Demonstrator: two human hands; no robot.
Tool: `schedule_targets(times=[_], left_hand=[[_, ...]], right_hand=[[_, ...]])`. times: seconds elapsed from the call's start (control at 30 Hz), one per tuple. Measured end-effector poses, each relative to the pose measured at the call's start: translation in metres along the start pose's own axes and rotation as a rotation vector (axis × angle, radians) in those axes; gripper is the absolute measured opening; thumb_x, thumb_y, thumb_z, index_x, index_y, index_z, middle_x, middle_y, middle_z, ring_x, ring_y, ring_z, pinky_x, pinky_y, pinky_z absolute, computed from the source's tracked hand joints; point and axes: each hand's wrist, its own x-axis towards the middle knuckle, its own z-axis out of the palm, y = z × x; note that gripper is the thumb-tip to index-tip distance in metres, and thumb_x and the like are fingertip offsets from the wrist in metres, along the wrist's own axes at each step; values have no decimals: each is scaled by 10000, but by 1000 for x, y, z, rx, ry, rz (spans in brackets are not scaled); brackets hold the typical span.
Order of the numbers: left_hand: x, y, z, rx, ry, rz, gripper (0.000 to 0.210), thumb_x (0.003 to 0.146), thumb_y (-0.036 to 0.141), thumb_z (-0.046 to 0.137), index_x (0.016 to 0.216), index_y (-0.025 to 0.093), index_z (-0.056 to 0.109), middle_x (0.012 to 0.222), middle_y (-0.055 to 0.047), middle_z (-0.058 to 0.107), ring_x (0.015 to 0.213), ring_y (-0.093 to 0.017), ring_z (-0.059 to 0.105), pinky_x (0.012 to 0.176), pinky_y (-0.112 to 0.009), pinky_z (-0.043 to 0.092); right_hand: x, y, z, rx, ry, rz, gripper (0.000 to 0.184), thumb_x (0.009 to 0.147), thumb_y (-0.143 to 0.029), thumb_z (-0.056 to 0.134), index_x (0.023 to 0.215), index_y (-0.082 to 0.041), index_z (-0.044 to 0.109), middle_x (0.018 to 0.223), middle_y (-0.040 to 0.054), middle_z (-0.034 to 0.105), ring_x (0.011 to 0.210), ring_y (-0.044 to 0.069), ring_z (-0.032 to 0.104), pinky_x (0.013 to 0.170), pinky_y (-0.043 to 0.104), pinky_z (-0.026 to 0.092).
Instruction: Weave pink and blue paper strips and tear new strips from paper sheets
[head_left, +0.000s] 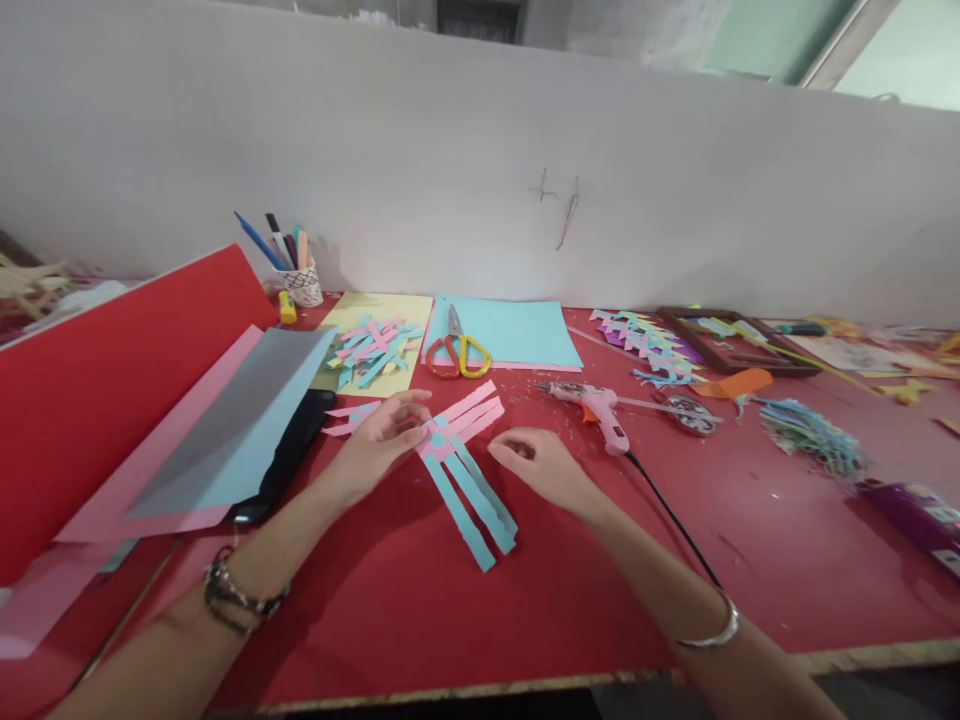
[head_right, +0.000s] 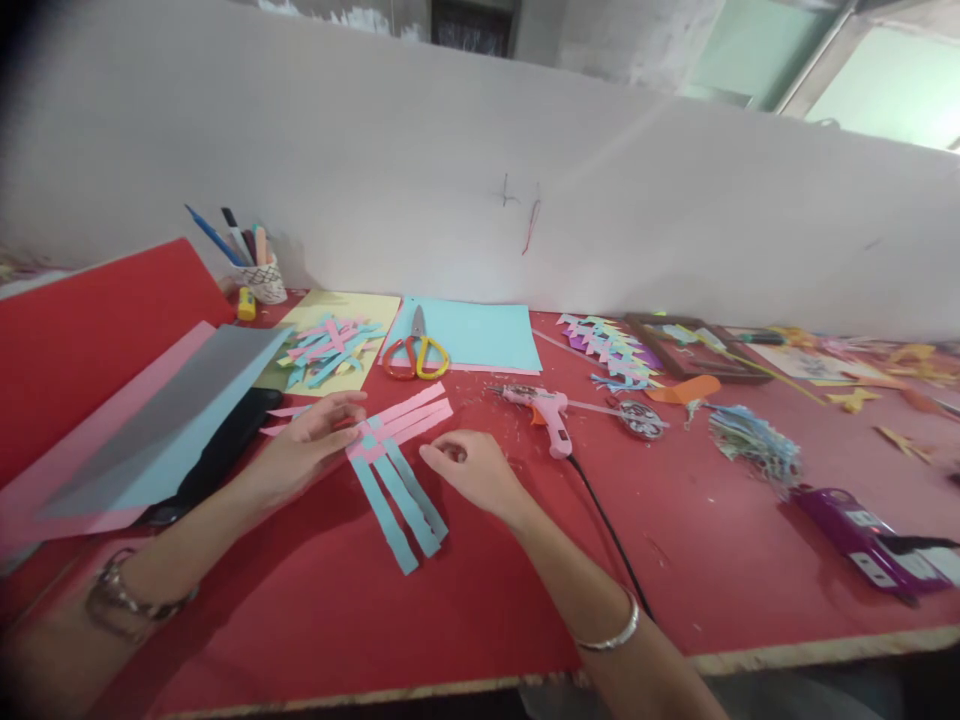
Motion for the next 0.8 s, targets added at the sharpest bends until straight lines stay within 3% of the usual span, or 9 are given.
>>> schedule_targets(times=[0.13,0.33,0.47,0.67,0.8], left_hand=[[-5,1,8,-135,55,46,295,633,272,644,899,232,524,730,49,463,671,-67,455,630,-182,402],[-8,-3,12,-24,-37,64,231,674,283,611,883,225,531,742,41,463,708,-77,466,650,-185,400],[-8,-4,13,121,-141,20,331,685,316,576,989,219,490,798,24,484,722,-99,486,675,-228,417],[-10,-1,21,257,-175,-119,448,657,412,565,1036,184,495,940,-47,593,881,-196,545,755,-322,443],[-12,3,23,298,-273,-114,376,685,438,535,955,183,589,922,-40,651,914,-216,569,794,-320,441]], right_hand=[[0,-1,3,406,-107,159,334,681,-446,531,805,-149,620,704,20,600,604,103,502,589,243,394],[-5,-12,13,709,-154,178,292,625,-397,614,794,-161,632,724,4,631,633,104,546,607,238,424],[-5,-15,18,683,-45,182,223,661,-337,578,781,-156,629,689,-8,632,619,110,559,571,231,429],[-7,-14,21,447,-17,-29,179,695,-274,551,782,-142,635,771,29,657,736,153,591,686,273,453],[-11,-17,21,329,8,-103,153,709,-269,542,742,-153,636,709,18,647,703,150,586,674,270,452]])
